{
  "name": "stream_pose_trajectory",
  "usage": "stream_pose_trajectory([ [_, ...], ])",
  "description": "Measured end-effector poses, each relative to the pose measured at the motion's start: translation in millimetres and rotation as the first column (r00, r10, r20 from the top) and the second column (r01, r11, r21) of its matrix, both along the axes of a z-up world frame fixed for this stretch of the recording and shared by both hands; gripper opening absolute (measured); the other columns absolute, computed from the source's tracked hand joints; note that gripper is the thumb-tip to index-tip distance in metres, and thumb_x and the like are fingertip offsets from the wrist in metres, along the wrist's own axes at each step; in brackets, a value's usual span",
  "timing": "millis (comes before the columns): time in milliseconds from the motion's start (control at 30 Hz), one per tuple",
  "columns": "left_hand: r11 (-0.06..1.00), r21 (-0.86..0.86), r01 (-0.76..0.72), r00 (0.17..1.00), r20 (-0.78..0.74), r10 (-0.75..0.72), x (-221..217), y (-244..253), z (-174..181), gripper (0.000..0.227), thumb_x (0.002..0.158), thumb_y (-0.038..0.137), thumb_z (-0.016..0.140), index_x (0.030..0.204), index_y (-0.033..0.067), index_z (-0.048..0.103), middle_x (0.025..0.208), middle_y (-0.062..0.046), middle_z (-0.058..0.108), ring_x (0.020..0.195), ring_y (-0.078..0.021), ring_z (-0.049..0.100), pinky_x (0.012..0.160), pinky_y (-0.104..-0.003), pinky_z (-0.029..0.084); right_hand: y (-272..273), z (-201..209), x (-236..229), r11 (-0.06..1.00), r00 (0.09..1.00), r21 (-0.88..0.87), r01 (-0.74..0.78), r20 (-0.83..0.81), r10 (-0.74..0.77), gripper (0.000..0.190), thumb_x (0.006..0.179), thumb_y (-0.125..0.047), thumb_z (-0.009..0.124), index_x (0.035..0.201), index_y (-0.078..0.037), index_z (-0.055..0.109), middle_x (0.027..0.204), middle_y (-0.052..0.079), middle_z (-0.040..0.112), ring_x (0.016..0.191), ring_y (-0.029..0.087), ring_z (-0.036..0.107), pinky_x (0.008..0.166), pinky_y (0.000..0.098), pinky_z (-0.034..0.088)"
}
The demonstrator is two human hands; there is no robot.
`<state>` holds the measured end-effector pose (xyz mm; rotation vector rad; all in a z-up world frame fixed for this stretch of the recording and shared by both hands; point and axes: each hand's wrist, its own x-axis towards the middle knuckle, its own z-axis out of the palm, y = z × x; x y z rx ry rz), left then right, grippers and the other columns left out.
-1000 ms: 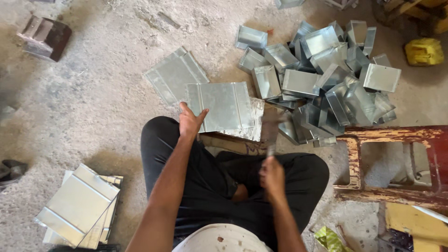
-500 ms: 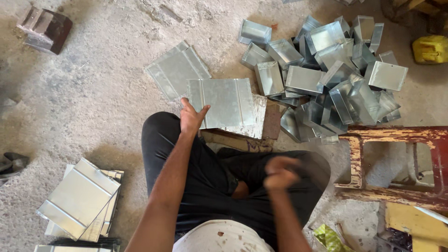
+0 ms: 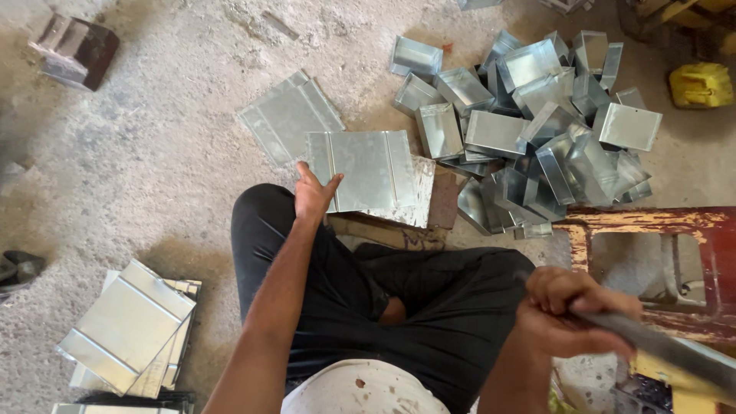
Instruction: The person sits on the floor and uses a hammer to repeatedly strike a rectangular metal sheet placed on a wooden block. They adjust the sheet's position and continue hammering along its edges and surface.
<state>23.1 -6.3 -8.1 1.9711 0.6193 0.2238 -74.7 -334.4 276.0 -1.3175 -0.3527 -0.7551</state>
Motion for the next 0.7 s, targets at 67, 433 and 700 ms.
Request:
stream_pose_trajectory([
  [67,1.0,-0.021,-0.003,1.0,-0.022,0.002,1,0,1,0.087,0.082,0.044,0.085,0.131,-0.0052,0.032,0.096,-0.041,0.065,0.09,-0.057,0.066,0.079,-0.055,0.056,-9,-33,7,0.996,0.986,-0.005,0.086,0.145,-0.084,0.063,0.097,-0.077,0.046,0.087,-0.016,0.038,0.054,-0.002,0.031,0.04,0.006,0.03,0.036,0.0264,0.027],
  [433,0.996,0.088,0.001,0.999,-0.052,0.004,3,1,-12,0.103,0.082,0.054,0.083,0.139,-0.0087,0.026,0.1,-0.043,0.063,0.089,-0.0571,0.066,0.077,-0.054,0.058,-2,-151,3,0.903,0.49,-0.265,-0.338,-0.869,-0.072,0.055,0.102,-0.059,0.048,0.083,-0.008,0.056,0.061,-0.001,0.05,0.047,0.008,0.045,0.041,0.0255,0.034],
  [700,0.995,0.098,0.034,0.979,-0.205,-0.014,-7,-4,6,0.102,0.081,0.058,0.08,0.142,-0.0055,0.029,0.1,-0.041,0.065,0.092,-0.0558,0.067,0.079,-0.055,0.057,-19,-42,-4,0.99,0.99,0.015,-0.137,-0.018,0.138,0.061,0.1,-0.074,0.045,0.106,-0.013,0.041,0.055,-0.001,0.039,0.045,0.004,0.035,0.042,0.0212,0.029],
])
